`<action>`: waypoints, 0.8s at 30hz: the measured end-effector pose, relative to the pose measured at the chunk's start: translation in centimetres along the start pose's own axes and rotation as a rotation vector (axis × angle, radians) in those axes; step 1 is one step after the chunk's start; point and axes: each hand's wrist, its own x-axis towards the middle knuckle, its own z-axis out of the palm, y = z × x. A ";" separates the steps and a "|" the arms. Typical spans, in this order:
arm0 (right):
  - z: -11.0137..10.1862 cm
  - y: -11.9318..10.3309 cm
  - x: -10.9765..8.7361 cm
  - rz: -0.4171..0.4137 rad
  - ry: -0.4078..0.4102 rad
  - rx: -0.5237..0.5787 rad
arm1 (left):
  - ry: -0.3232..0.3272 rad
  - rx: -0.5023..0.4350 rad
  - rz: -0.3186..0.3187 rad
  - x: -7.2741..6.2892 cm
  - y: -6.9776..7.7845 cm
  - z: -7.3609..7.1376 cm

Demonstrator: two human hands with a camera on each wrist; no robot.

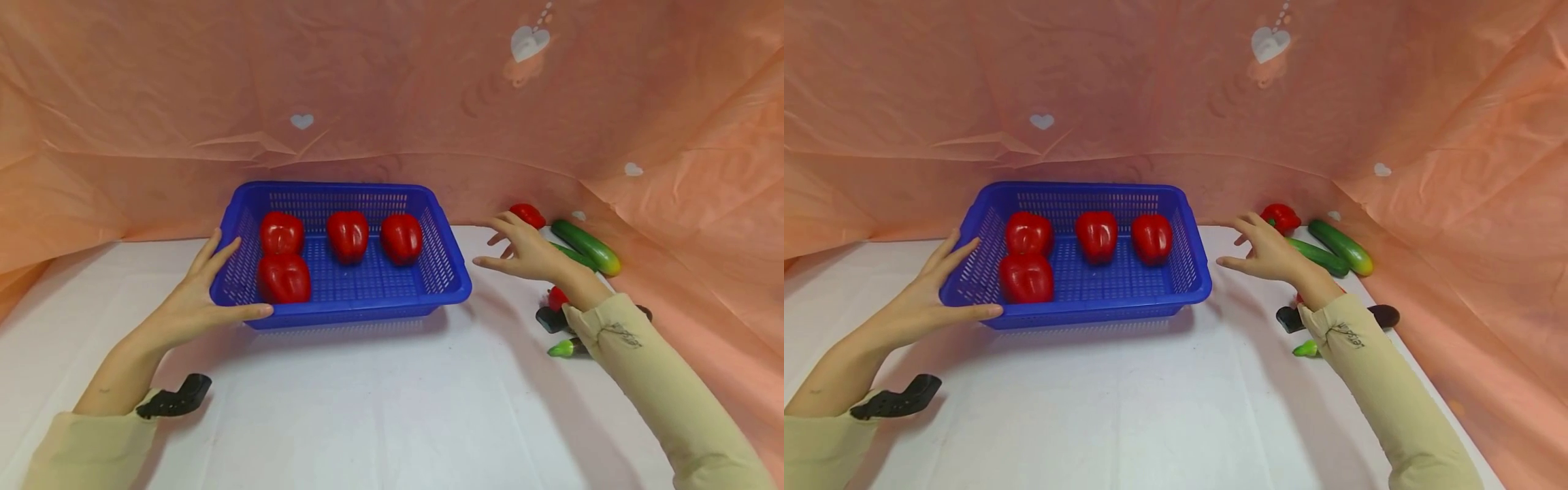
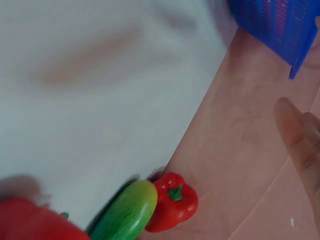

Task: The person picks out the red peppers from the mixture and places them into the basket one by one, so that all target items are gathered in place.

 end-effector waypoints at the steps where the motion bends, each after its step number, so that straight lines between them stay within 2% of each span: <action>1: 0.0 0.2 -0.2 -0.005 0.000 -0.006 | 0.000 -0.002 0.002 0.0 0.0 0.0; 18: 0.0 2.3 -2.3 -0.007 -0.010 -0.037 | 0.002 0.002 -0.005 0.0 -0.2 0.0; 24: -0.3 2.9 -3.1 0.012 -0.037 -0.049 | -0.001 -0.013 0.003 0.1 -0.2 0.0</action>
